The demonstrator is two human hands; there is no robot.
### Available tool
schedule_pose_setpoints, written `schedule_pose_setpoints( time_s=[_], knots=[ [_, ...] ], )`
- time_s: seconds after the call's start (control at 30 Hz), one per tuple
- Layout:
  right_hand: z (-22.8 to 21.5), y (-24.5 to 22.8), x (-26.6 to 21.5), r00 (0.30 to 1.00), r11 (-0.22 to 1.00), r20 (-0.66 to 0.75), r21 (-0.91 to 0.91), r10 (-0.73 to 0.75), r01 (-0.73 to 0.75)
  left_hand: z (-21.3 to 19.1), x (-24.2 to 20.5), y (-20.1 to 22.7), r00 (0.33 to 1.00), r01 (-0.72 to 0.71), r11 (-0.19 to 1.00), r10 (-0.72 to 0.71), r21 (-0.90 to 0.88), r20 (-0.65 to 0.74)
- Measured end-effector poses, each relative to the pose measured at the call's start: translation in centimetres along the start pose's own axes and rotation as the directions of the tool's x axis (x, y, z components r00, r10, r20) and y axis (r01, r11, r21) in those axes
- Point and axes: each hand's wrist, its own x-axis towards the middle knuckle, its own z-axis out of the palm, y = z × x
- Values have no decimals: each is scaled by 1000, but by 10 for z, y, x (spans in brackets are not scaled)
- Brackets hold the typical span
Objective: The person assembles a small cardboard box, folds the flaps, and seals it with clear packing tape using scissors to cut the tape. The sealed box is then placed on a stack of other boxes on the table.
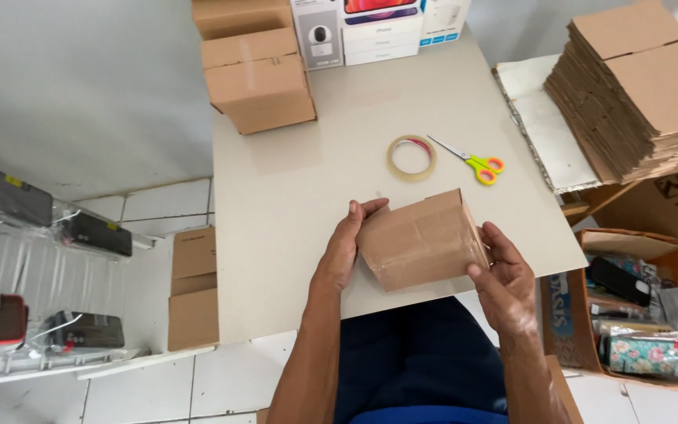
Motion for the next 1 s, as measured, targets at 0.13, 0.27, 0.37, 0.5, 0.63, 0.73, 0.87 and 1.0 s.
schedule_pose_setpoints(
  time_s=[0.13, 0.27, 0.37, 0.5, 0.63, 0.73, 0.87, 1.0],
  knots=[
    [13, -10, 2, 984, 981, 173, -179, -49, 81, -3, -16, 28, 1000, 4, 987, -1, 161, -14],
    [43, -22, 12, 950, 920, 299, -342, -86, 191, -14, -15, 14, 972, -201, 971, 214, 129, -93],
    [58, -27, 23, 884, 756, 443, -524, -151, 392, -21, -11, 2, 928, -350, 931, 360, 104, -100],
    [54, -3, 43, 740, 473, 569, -573, -359, 670, -31, -14, -5, 904, -391, 903, 413, 180, -107],
    [58, 4, 56, 556, 207, 676, -529, -483, 823, -35, -24, -9, 893, -404, 864, 444, 300, -75],
    [47, 12, 61, 540, 183, 719, -517, -437, 836, -43, -25, -38, 878, -430, 809, 479, 401, -25],
    [45, 11, 52, 564, 216, 736, -522, -373, 825, -40, -34, -43, 869, -421, 759, 494, 496, -19],
    [49, -1, 48, 757, 522, 610, -578, -234, 627, -34, -40, -45, 869, -405, 761, 493, 507, -46]
  ],
)
